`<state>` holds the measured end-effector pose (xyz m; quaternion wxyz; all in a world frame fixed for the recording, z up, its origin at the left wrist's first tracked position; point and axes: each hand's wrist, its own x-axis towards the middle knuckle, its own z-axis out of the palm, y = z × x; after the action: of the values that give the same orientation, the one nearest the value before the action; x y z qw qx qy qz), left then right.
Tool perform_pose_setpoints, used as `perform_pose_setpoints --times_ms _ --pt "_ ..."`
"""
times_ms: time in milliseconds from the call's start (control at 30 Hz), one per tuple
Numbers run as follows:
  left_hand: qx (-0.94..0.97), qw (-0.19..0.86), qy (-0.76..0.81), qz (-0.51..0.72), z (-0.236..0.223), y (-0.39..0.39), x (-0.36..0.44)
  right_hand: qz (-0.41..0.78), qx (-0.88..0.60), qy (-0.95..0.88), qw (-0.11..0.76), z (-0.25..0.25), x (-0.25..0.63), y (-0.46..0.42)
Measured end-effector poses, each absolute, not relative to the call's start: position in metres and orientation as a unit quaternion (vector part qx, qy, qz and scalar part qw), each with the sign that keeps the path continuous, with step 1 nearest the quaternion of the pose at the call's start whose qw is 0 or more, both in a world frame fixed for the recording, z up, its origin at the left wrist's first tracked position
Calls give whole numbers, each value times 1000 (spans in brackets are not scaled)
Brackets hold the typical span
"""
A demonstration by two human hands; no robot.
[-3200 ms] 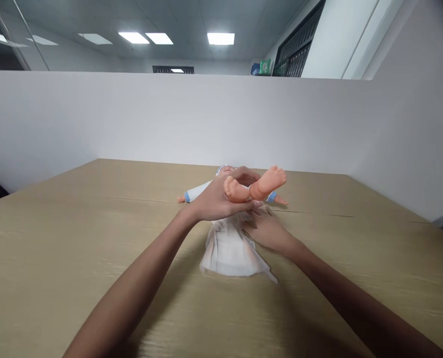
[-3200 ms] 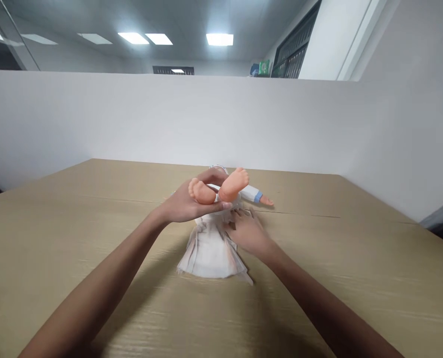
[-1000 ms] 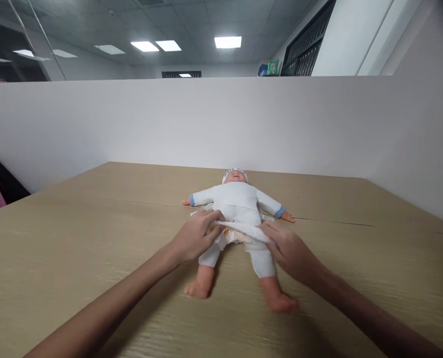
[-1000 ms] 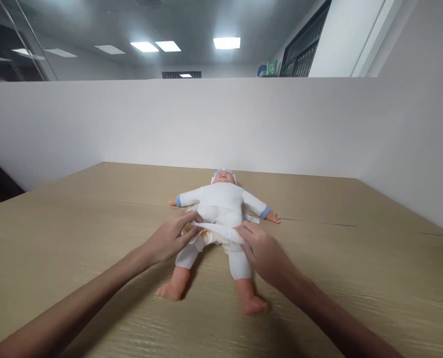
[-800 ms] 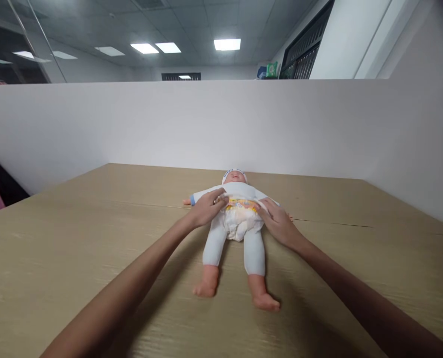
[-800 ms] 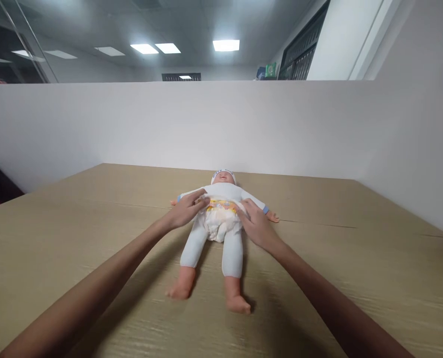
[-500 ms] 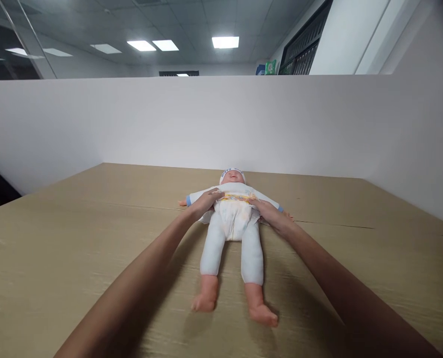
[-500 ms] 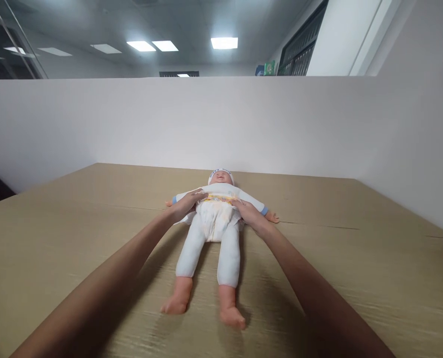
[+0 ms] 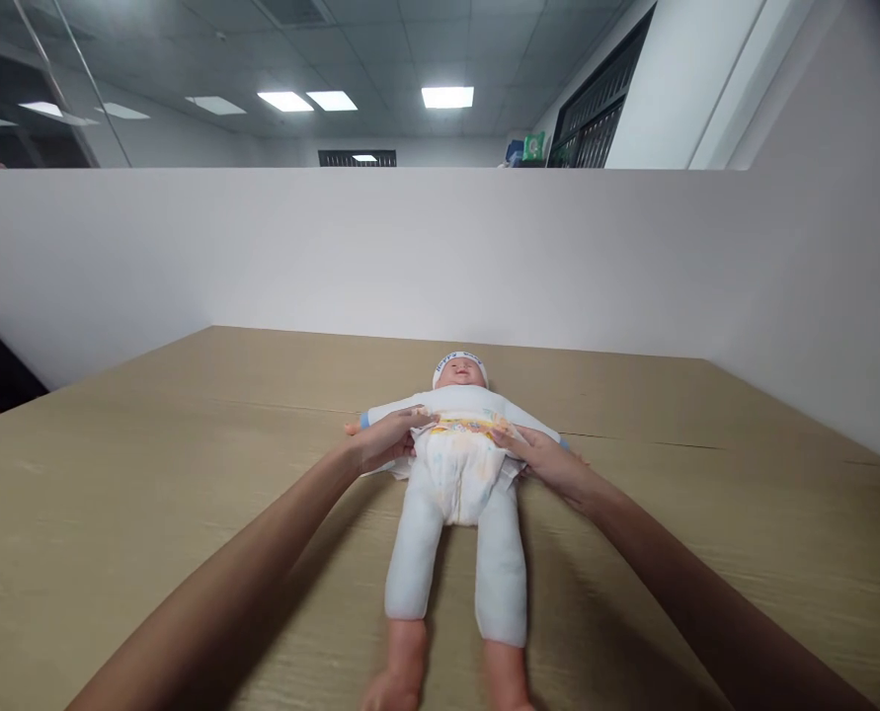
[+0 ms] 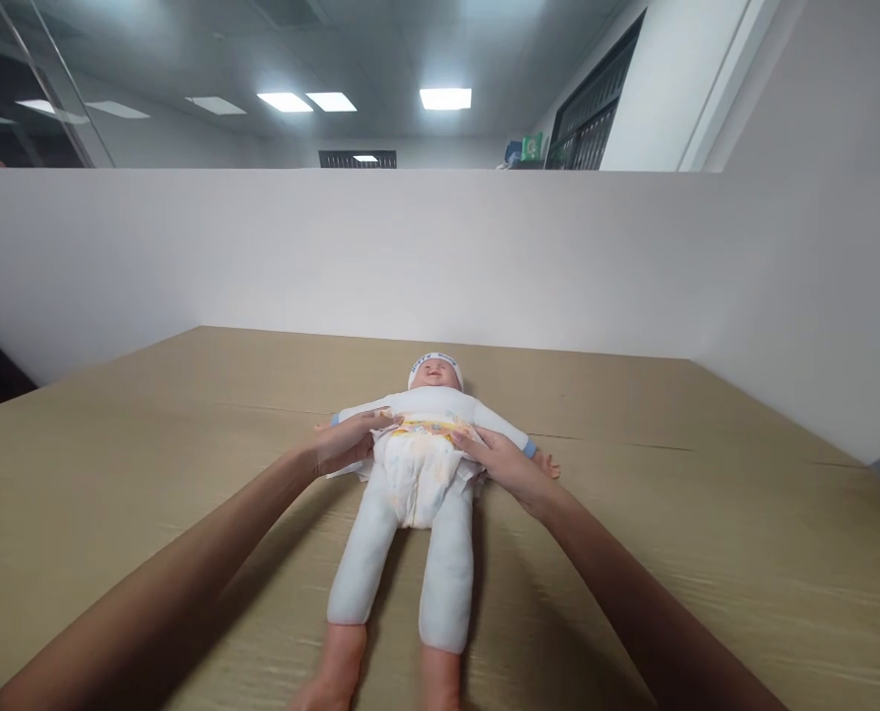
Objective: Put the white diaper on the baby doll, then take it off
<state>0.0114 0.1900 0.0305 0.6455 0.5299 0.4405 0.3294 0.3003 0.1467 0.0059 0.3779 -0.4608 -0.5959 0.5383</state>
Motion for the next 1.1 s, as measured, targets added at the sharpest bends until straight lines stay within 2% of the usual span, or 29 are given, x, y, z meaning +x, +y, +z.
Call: perform_pose_setpoints --times_ms 133,300,433,500,567,633,767,1000,1100 --pt "536 616 478 324 35 184 -1 406 -514 -630 418 0 317 136" --pt "556 514 539 368 47 181 -11 269 -594 -609 452 -24 346 116" --pt "617 380 533 438 67 165 12 172 -642 -629 404 -40 358 97" --pt "709 276 469 448 76 154 36 125 -655 -647 369 -46 358 95" --pt "824 170 368 397 80 144 63 104 -658 -658 351 -49 358 97" --pt "894 104 312 303 79 138 87 103 -655 -664 345 -51 356 100" --pt "918 64 341 193 62 142 113 138 -663 -656 331 -52 357 104" --pt "896 82 363 241 48 151 109 225 -671 -641 297 -47 359 100" --pt "893 81 367 247 48 149 110 322 -624 -631 331 -36 359 100"
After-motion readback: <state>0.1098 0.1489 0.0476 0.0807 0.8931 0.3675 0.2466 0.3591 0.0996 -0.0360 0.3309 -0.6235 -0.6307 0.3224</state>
